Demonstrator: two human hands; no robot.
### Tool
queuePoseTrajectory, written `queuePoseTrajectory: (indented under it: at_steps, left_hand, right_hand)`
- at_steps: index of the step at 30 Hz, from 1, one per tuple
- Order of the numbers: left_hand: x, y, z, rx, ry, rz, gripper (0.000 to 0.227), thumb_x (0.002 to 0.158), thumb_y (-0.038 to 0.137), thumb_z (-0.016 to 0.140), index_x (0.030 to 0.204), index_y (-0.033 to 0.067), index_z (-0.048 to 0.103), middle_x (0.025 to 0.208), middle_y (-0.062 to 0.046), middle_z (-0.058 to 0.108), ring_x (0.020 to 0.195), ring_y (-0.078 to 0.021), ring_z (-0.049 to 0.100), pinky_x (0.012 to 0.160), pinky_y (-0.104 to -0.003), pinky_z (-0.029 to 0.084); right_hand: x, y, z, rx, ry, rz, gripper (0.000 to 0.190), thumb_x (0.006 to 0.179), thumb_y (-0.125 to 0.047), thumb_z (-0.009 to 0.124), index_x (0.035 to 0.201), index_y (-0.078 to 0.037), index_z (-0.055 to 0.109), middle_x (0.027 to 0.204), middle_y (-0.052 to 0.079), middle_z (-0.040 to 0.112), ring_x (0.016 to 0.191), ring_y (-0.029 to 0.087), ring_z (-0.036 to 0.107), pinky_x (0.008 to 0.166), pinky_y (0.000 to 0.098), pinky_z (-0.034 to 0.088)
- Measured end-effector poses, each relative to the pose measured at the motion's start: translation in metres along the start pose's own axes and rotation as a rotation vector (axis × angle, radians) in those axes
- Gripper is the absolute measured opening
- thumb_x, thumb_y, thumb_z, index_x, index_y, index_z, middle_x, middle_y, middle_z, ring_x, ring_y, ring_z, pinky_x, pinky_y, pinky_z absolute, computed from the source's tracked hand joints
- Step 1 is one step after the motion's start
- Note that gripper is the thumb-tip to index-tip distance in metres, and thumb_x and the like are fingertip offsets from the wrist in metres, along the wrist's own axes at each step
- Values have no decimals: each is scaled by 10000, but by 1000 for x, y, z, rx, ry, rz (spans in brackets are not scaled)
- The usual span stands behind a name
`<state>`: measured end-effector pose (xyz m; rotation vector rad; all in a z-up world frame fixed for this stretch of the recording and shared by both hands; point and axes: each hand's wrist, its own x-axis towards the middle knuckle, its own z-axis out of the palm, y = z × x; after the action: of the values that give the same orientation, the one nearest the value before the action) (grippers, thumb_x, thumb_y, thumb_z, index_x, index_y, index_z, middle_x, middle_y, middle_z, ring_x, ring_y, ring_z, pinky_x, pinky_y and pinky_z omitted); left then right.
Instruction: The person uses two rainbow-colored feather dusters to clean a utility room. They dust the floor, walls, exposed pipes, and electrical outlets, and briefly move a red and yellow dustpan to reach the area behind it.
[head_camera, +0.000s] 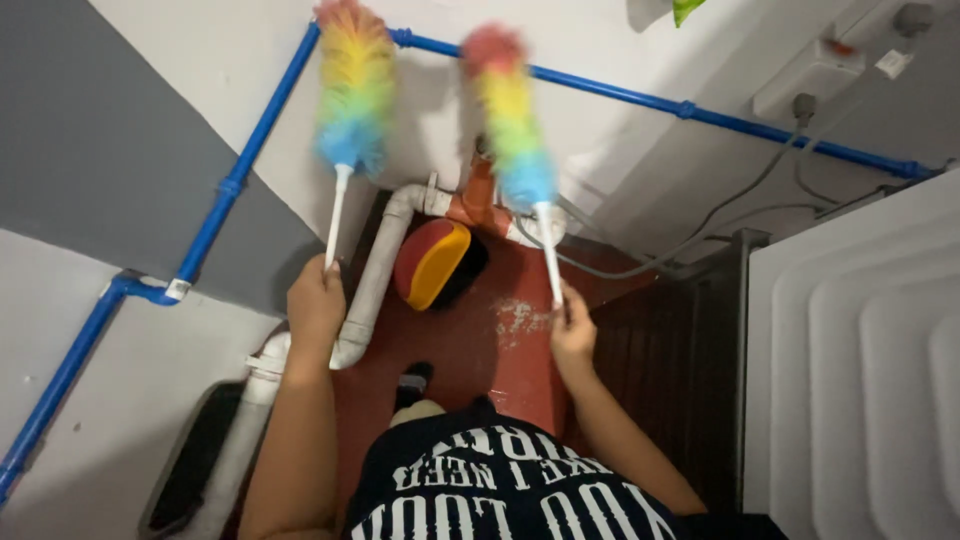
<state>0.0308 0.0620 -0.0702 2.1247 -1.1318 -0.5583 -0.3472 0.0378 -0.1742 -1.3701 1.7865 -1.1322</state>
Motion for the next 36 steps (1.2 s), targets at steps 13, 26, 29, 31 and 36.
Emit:
queuePoseTrajectory:
  at_steps: [13, 26, 29, 31, 36]
  left_hand:
    - [-4, -21, 34, -17, -58, -25, 346, 1045, 271, 537, 1270, 73, 710, 1145, -252, 721, 1143, -477, 645, 978, -570, 498]
    - [17, -39, -4, 36, -255, -64, 389, 1021, 251, 557, 1326, 49, 687, 1228, -276, 699, 1215, -470, 618, 1045, -566, 472]
    - [28, -42, -3, 69, -292, -32, 398, 1010, 264, 559, 1334, 74, 690, 1236, -248, 706, 1219, -453, 623, 1045, -548, 480]
    - [33, -39, -2, 64, -325, 11, 415, 983, 243, 559, 1332, 55, 682, 1245, -272, 694, 1221, -476, 610, 1051, -572, 469]
    - [44, -28, 14, 107, -423, 33, 434, 978, 240, 570, 1363, 68, 670, 1257, -257, 697, 1239, -447, 616, 1050, -545, 484]
  right_hand:
    - [44, 55, 29, 11, -191, -55, 360, 959, -92, 688, 1296, -212, 725, 1285, 75, 723, 1250, 277, 639, 1078, 422, 495]
    - [-30, 121, 67, 98, 170, 317, 332, 956, -51, 630, 1262, -148, 712, 1032, 116, 740, 771, 247, 745, 727, 361, 603]
    - [-41, 131, 75, 121, 343, 602, 308, 993, -139, 602, 1270, -248, 681, 681, 81, 672, 429, 260, 636, 327, 357, 511]
    - [-45, 121, 86, 175, 435, 613, 263, 946, -122, 665, 1191, -198, 727, 925, 116, 739, 676, 247, 728, 530, 326, 575]
    - [-54, 57, 96, 296, 262, 464, 338, 964, -31, 610, 1269, -144, 699, 886, 160, 686, 677, 259, 621, 606, 346, 504]
